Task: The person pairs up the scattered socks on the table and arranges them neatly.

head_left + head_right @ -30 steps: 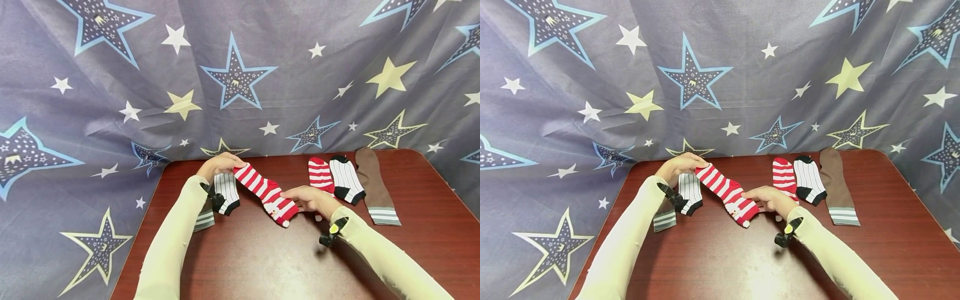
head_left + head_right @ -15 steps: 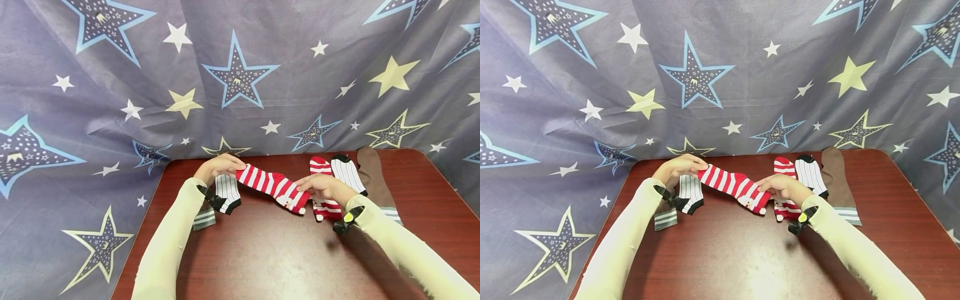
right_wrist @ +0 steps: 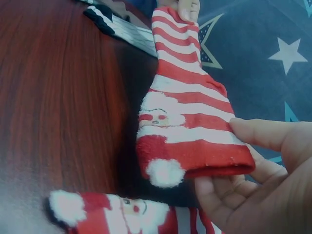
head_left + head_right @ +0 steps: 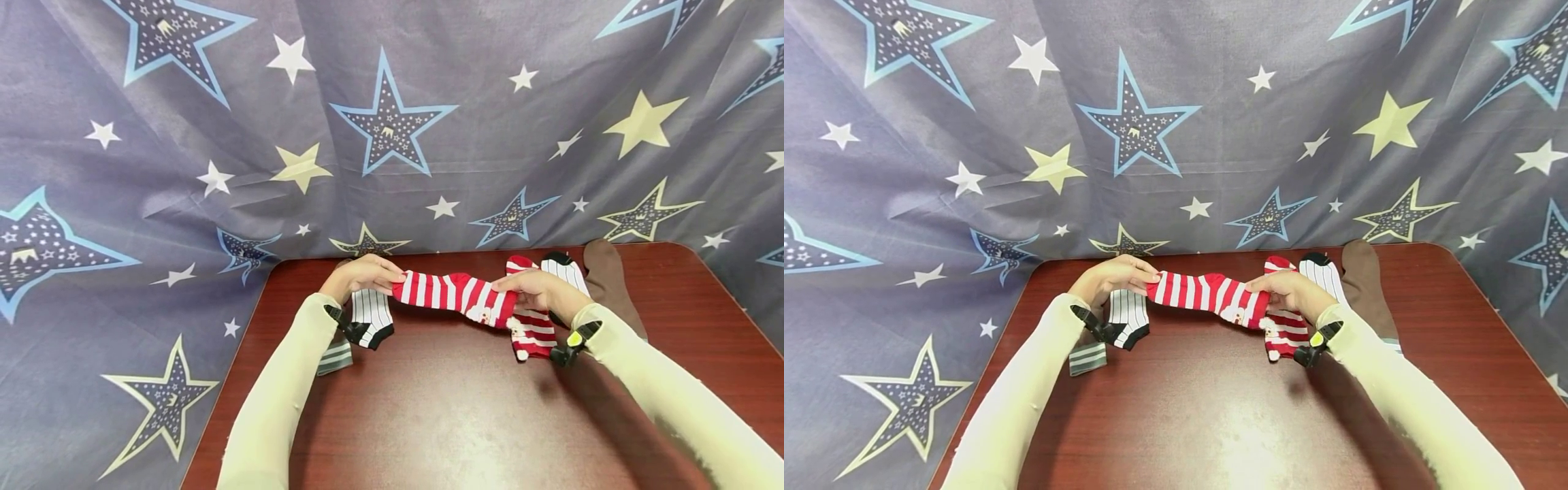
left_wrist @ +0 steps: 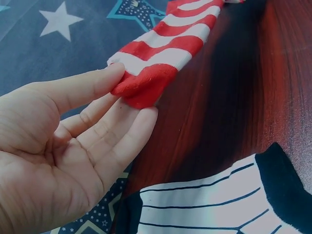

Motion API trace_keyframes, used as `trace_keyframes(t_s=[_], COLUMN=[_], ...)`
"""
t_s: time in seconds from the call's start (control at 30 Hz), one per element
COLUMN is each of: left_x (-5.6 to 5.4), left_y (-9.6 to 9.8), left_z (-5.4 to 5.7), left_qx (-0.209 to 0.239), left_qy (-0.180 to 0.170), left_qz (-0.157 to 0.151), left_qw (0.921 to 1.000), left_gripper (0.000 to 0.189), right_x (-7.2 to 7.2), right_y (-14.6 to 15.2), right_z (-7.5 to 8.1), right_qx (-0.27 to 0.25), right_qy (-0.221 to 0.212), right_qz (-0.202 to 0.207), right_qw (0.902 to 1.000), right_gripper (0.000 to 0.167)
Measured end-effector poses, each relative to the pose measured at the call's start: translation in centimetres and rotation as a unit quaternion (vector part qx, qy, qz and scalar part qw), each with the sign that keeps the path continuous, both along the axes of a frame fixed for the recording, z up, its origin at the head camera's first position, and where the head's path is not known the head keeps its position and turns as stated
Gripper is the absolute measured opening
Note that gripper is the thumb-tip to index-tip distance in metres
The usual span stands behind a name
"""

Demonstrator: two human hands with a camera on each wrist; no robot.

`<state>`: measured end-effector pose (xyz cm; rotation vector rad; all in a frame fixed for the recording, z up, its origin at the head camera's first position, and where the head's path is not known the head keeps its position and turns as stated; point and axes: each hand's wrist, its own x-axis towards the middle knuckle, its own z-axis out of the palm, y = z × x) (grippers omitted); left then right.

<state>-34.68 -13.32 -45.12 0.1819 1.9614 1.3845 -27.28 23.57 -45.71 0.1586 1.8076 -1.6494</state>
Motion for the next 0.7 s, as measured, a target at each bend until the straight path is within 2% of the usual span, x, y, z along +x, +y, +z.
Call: trace_keyframes(t_s=[0.17, 0.27, 0.33, 0.43, 0.57, 0.7], left_x=[0.3, 0.3, 0.3, 0.3, 0.3, 0.4], left_y=[0.4, 0.5, 0.7, 0.9, 1.1, 1.3], left_z=[0.3, 0.3, 0.2, 0.0, -0.1, -0.1], left_qx=[-0.019, -0.029, -0.035, -0.044, -0.064, -0.082], left_qy=[0.001, 0.006, 0.011, 0.020, 0.032, 0.037], left_qz=[0.015, 0.030, 0.037, 0.048, 0.057, 0.068], left_qw=[0.9997, 0.9991, 0.9986, 0.9977, 0.9958, 0.9937], left_gripper=[0.035, 0.035, 0.035, 0.033, 0.030, 0.030], right_x=[-0.5, -0.8, -1.0, -1.2, -1.4, -1.6], right_y=[-0.1, -0.4, -0.7, -0.9, -1.0, -1.3], right_z=[0.2, 0.3, 0.3, 0.3, 0.2, 0.0], right_qx=[0.015, 0.014, 0.013, 0.025, 0.051, 0.083], right_qy=[0.016, 0.019, 0.022, 0.038, 0.059, 0.072], right_qz=[-0.018, -0.034, -0.043, -0.039, -0.021, -0.004], right_qw=[0.9996, 0.9991, 0.9987, 0.9982, 0.9967, 0.9939], right_gripper=[0.020, 0.013, 0.015, 0.015, 0.041, 0.047])
